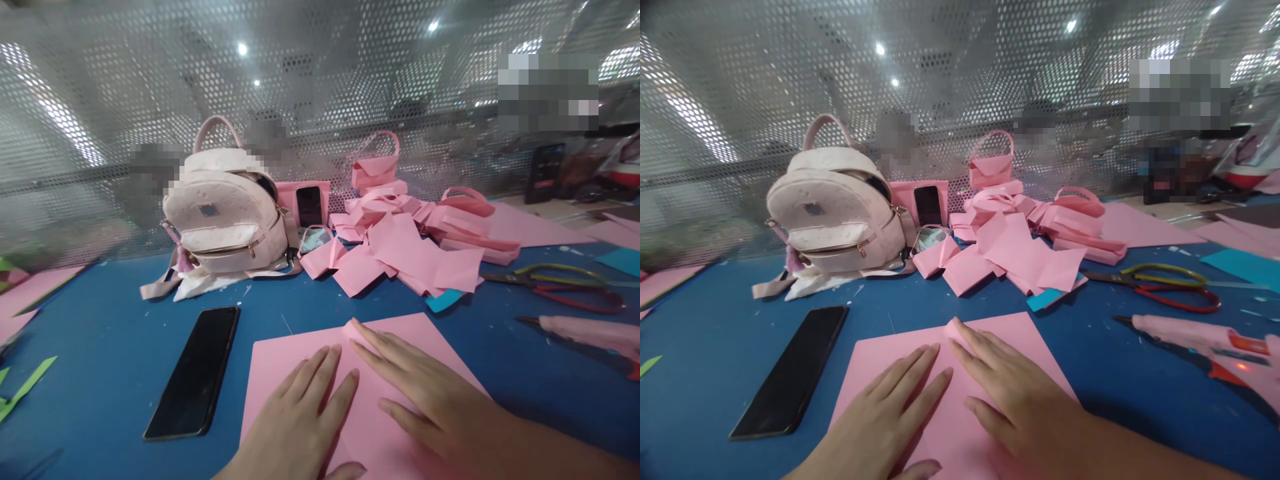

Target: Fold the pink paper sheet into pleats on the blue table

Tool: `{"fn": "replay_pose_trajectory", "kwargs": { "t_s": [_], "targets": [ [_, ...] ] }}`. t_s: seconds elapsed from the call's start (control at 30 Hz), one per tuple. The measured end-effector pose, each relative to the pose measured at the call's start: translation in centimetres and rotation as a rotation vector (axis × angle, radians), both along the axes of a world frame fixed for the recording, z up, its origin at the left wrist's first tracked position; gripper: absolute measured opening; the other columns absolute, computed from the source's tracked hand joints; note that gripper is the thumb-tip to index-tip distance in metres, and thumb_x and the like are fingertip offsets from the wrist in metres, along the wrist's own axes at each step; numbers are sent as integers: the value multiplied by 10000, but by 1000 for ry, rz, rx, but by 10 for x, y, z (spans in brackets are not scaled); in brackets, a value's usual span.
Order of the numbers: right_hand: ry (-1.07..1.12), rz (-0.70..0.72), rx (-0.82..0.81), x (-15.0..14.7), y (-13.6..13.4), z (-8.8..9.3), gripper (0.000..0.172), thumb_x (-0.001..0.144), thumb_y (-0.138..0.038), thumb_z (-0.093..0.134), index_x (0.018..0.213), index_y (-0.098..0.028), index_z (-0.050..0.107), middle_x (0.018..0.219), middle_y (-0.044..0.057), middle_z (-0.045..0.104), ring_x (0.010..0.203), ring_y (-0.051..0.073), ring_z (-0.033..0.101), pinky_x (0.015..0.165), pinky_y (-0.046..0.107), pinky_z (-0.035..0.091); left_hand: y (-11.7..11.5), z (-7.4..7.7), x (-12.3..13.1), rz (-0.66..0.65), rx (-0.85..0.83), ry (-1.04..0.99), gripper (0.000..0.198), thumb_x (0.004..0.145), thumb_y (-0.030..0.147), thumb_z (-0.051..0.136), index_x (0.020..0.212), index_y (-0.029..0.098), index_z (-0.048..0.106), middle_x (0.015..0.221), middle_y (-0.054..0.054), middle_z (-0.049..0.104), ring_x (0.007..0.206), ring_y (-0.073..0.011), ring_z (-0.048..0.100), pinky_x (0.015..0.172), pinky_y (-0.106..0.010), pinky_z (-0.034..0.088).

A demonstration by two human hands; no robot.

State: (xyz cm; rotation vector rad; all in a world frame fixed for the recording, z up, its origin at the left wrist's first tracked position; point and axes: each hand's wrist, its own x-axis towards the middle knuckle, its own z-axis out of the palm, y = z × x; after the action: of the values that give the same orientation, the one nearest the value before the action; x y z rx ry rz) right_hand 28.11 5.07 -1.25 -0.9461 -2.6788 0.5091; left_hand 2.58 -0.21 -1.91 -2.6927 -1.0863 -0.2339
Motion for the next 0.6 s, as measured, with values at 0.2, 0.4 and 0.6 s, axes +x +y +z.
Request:
{"fn": "replay_pose_trajectory", "kwargs": {
  "t_s": [0.2,0.4,0.6],
  "targets": [
    [34,5,28,-1,0,0,645,982,-329,452,1554,-285,158,1611,12,184,1453,272,263,1190,438,287,0,0,-2,-6,-4,12,882,895,725,351,1534,126,240,1527,-212,349,1382,-355,394,1035,-431,444],
    [37,0,58,0,0,-3,635,980,-306,449,1551,-289,170,1604,18,209,1445,272,285,1181,444,306,0,0,-1,-26,28,16,837,910,710,341,1531,154,262,1538,-106,379,1366,-355,407,1022,-434,439],
    [-6,6,79,0,-1,-3,627,994,-327,425,1557,-268,155,1611,22,187,1453,264,266,1182,439,303,0,2,-1,-35,83,52,819,916,709,318,1522,159,290,1521,-101,408,1344,-358,437,1002,-431,451]
  ]
}}
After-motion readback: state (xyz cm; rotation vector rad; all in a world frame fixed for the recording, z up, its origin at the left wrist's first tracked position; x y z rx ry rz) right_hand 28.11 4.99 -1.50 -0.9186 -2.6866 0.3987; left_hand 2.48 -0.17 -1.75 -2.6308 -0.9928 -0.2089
